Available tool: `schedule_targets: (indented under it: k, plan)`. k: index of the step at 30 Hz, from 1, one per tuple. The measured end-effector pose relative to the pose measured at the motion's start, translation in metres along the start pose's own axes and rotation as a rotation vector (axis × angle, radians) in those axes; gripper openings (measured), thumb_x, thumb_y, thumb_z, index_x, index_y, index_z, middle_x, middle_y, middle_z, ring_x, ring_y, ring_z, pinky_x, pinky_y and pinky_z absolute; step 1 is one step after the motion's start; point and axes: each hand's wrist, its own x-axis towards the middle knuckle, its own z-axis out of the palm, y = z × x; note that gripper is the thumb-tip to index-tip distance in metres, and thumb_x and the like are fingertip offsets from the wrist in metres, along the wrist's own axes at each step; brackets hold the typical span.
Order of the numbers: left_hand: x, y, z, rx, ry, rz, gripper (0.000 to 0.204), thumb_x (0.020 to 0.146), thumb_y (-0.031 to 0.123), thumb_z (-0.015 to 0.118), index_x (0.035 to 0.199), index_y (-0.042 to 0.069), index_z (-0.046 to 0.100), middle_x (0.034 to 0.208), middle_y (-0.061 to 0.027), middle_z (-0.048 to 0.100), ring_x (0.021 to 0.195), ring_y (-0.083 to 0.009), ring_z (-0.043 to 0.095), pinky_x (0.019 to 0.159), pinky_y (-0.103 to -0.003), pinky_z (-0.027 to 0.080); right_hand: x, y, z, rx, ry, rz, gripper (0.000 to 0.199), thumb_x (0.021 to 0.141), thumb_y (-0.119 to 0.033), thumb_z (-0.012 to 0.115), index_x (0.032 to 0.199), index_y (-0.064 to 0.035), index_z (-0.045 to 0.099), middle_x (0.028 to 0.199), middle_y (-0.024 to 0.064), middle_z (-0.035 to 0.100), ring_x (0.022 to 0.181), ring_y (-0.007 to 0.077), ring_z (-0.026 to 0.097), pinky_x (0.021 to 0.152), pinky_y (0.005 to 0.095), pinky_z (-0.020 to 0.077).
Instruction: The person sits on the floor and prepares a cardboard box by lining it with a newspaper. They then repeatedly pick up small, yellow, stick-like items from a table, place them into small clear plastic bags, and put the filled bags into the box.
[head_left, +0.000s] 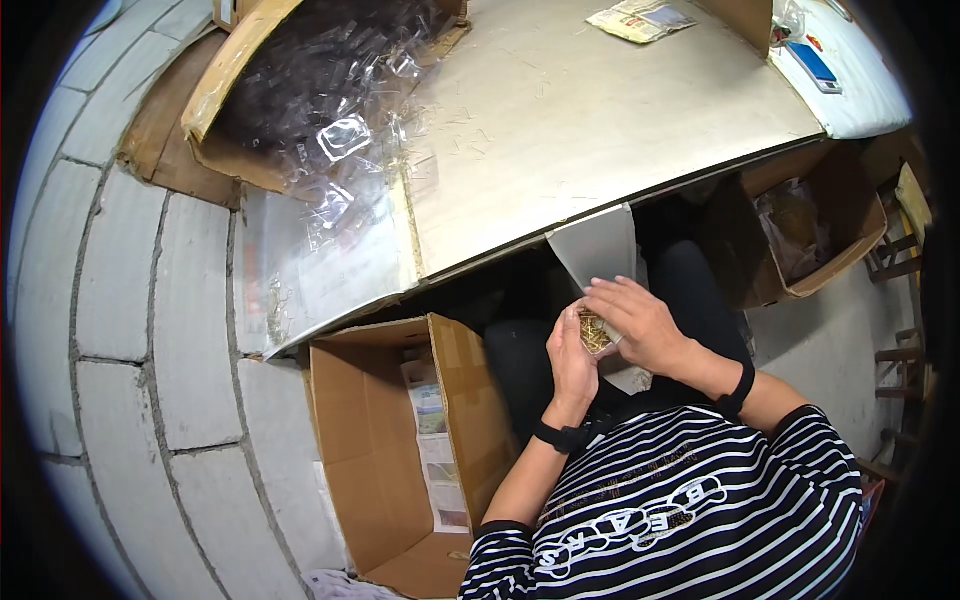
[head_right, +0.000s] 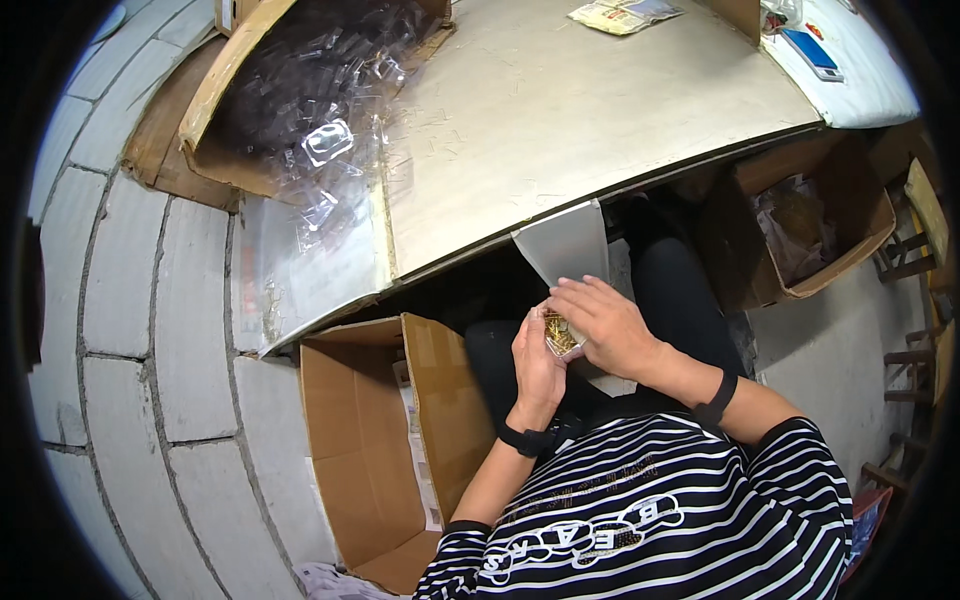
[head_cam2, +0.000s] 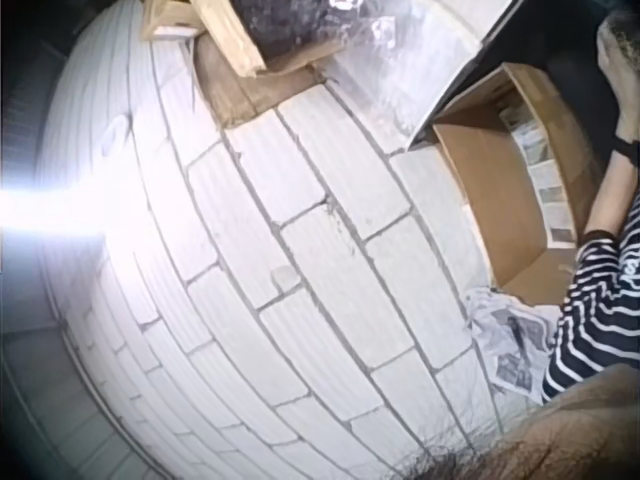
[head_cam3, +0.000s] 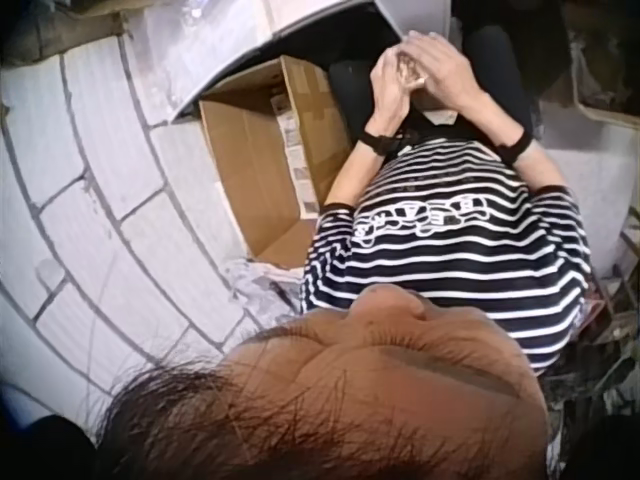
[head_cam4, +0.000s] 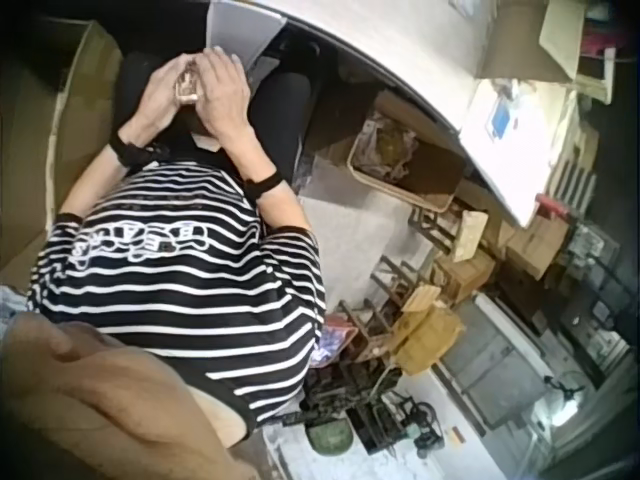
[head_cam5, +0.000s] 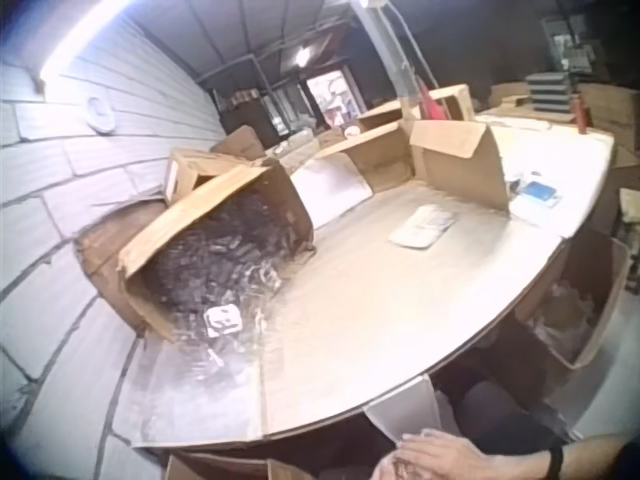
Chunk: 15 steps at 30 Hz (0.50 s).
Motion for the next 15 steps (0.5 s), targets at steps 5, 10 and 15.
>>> schedule_targets:
  k: [5,10,15]
  plan:
    - [0.007,0.0,-0.008,-0.034,-0.021,0.077,0.035,0.102,0.032,0.036,0.115,0.003,0.053,0.102,-0.0063,0.06,0.09,-0.015,0.062,0.076,-0.031,0.053,0.012,-0.008,0.001,0.03,0.073,-0.054,0.04,0.07,0.001,0.064,0.11,-0.0017,0.062,0.114,0.0136,0.063,0.115,0.0299,0.056,0.098,0.0423,0.0447]
    - [0.007,0.009,-0.006,-0.022,-0.018,0.007,0.038,0.102,0.034,0.034,0.115,0.003,0.054,0.102,-0.0072,0.061,0.09,-0.0155,0.062,0.071,-0.029,0.053,0.011,-0.006,-0.006,0.156,-0.067,-0.043,0.041,0.071,0.0,0.064,0.111,-0.0021,0.061,0.112,0.0135,0.063,0.112,0.0303,0.058,0.097,0.0423,0.046]
    - [0.012,0.008,-0.005,0.03,-0.044,0.055,0.038,0.103,0.03,0.035,0.112,0.0,0.054,0.101,-0.0068,0.061,0.094,-0.0137,0.06,0.08,-0.026,0.05,0.024,-0.013,-0.01,0.119,0.093,-0.018,0.039,0.074,-0.002,0.064,0.113,-0.0029,0.059,0.113,0.0135,0.062,0.111,0.0299,0.058,0.098,0.044,0.0448]
